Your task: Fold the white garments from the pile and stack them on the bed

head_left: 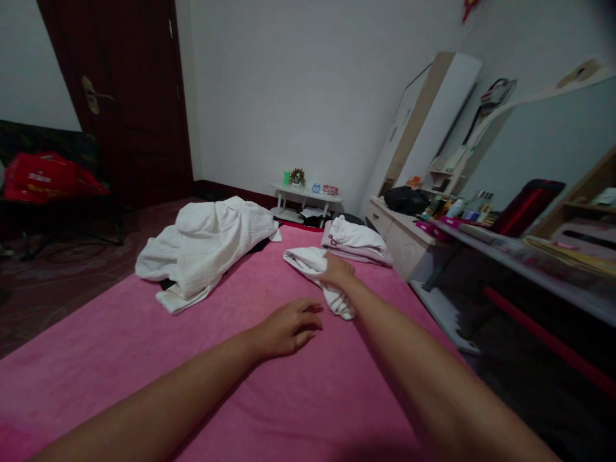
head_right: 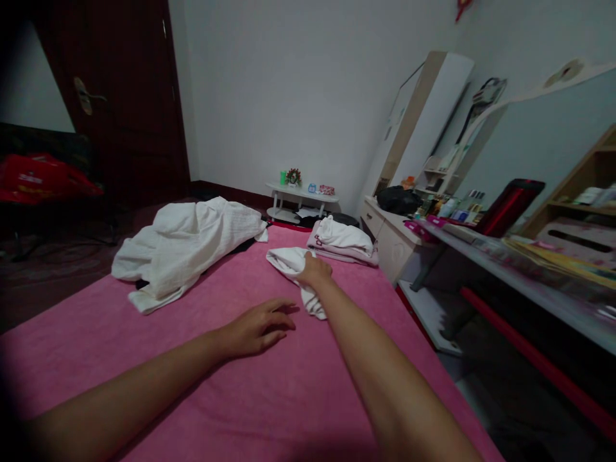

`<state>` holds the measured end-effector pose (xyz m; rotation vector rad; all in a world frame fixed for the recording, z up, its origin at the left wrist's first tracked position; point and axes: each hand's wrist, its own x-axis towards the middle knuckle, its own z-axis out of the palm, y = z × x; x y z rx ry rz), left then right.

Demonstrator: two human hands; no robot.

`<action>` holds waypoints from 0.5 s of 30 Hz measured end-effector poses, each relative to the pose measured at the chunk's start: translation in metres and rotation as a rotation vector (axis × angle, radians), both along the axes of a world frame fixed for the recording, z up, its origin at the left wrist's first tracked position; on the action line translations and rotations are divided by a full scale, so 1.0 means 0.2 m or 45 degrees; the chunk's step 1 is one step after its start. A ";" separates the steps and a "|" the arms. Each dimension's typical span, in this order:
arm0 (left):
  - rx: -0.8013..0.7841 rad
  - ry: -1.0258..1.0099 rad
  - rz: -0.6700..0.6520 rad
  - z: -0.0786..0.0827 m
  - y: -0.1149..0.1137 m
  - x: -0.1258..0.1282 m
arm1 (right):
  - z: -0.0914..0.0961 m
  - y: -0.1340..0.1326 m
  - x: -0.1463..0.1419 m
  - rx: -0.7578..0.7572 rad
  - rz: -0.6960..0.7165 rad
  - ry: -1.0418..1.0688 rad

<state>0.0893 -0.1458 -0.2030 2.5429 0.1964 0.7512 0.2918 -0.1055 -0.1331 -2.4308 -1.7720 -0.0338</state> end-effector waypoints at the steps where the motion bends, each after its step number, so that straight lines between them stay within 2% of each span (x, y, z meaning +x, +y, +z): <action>1: -0.011 0.009 -0.002 0.00 0.00 0.00 | 0.04 -0.02 0.09 0.023 0.065 -0.062; 4: -0.031 0.014 -0.008 0.00 0.02 0.01 | 0.15 -0.08 0.40 0.131 0.170 -0.300; 7: -0.047 0.015 -0.002 0.00 0.03 0.02 | 0.20 -0.15 0.71 0.268 0.260 -0.407; 11: -0.051 0.038 0.005 0.00 0.05 0.02 | 0.15 -0.20 0.99 0.499 0.358 -0.302; 13: -0.051 0.060 0.013 0.00 0.05 0.03 | 0.10 -0.20 1.07 0.562 0.369 -0.250; 15: -0.060 0.079 0.026 0.00 0.05 0.03 | 0.03 -0.20 1.09 0.526 0.325 -0.237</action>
